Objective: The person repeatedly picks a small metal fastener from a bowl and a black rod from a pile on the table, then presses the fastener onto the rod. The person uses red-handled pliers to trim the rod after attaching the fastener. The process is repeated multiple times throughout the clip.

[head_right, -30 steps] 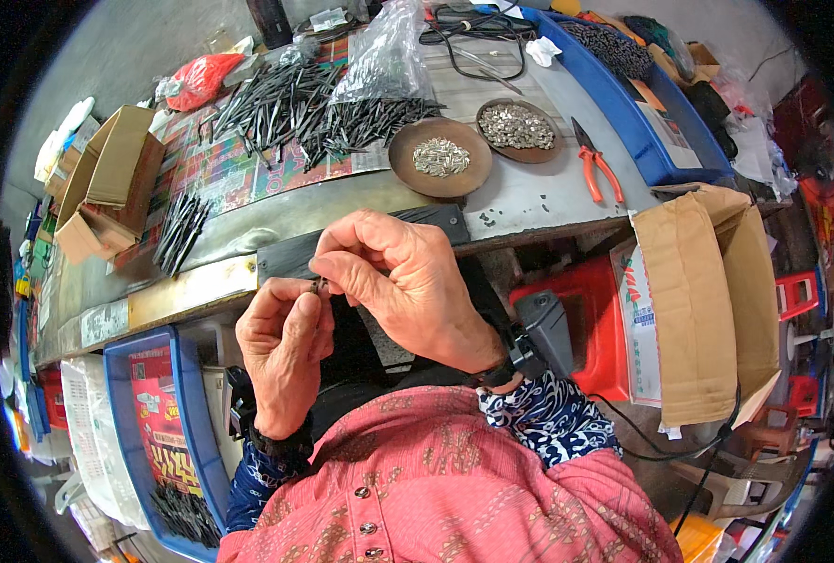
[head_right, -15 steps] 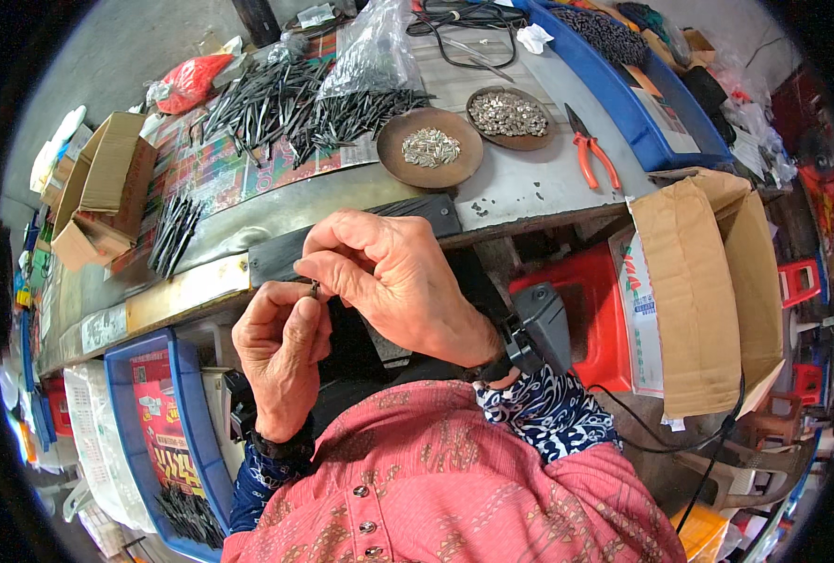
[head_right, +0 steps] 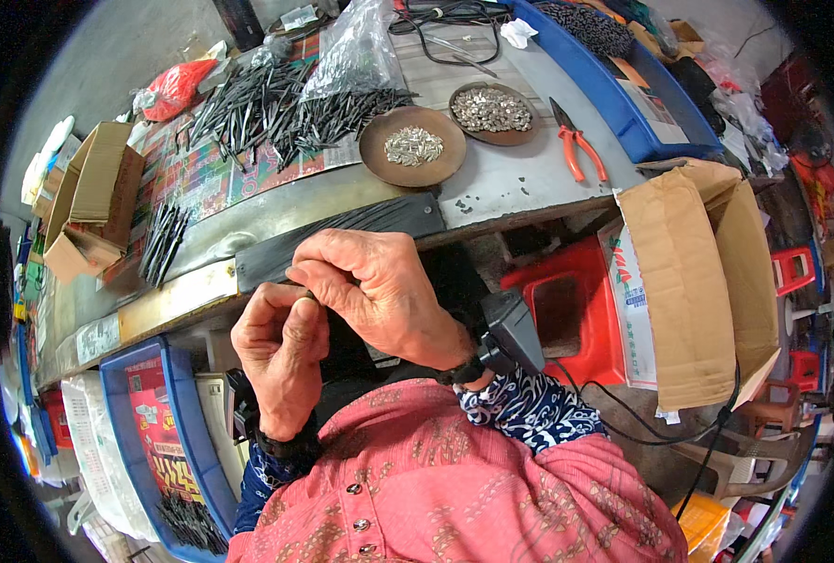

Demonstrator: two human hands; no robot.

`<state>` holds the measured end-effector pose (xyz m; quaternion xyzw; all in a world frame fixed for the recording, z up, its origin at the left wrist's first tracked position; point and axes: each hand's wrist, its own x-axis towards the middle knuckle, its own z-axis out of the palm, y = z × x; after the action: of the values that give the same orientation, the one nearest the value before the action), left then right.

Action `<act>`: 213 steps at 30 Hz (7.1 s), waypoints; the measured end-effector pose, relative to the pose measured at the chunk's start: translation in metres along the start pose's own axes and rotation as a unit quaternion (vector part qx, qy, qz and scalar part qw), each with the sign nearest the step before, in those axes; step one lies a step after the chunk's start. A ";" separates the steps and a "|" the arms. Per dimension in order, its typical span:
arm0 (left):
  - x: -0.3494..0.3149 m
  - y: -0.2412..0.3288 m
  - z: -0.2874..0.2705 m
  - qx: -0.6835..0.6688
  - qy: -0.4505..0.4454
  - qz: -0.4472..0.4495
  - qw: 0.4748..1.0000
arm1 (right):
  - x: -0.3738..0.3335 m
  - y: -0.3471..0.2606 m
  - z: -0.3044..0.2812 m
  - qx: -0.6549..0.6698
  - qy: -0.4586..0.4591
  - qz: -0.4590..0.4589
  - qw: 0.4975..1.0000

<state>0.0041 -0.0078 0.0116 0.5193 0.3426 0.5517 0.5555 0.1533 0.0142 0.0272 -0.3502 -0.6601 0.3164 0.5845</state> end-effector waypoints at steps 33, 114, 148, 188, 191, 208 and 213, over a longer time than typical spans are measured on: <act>0.012 0.003 0.010 -0.037 -0.079 -0.075 0.993 | -0.005 0.017 -0.013 -0.042 0.004 -0.038 0.998; 0.064 -0.039 -0.002 -0.053 -0.024 0.116 0.992 | 0.021 -0.016 -0.111 -0.449 0.107 -0.006 0.887; 0.043 -0.015 0.015 0.016 0.012 -0.005 1.000 | 0.026 0.083 -0.159 -0.597 0.081 -0.055 0.796; 0.020 0.004 0.010 -0.150 -0.013 -0.040 0.988 | 0.001 -0.001 -0.023 -0.108 0.000 -0.086 0.990; 0.019 0.005 0.009 -0.157 -0.011 -0.042 0.987 | 0.002 -0.002 -0.022 -0.110 -0.006 -0.093 0.990; 0.016 0.010 0.001 -0.057 -0.020 -0.021 0.998 | 0.002 -0.004 -0.025 -0.120 -0.006 -0.037 0.992; 0.021 0.020 -0.004 0.144 -0.050 0.072 0.986 | 0.018 -0.011 -0.040 -0.237 -0.046 -0.144 0.960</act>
<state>-0.0015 0.0100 0.0335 0.6442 0.3513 0.5087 0.4504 0.1907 0.0234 0.0511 -0.3654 -0.7856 0.0791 0.4929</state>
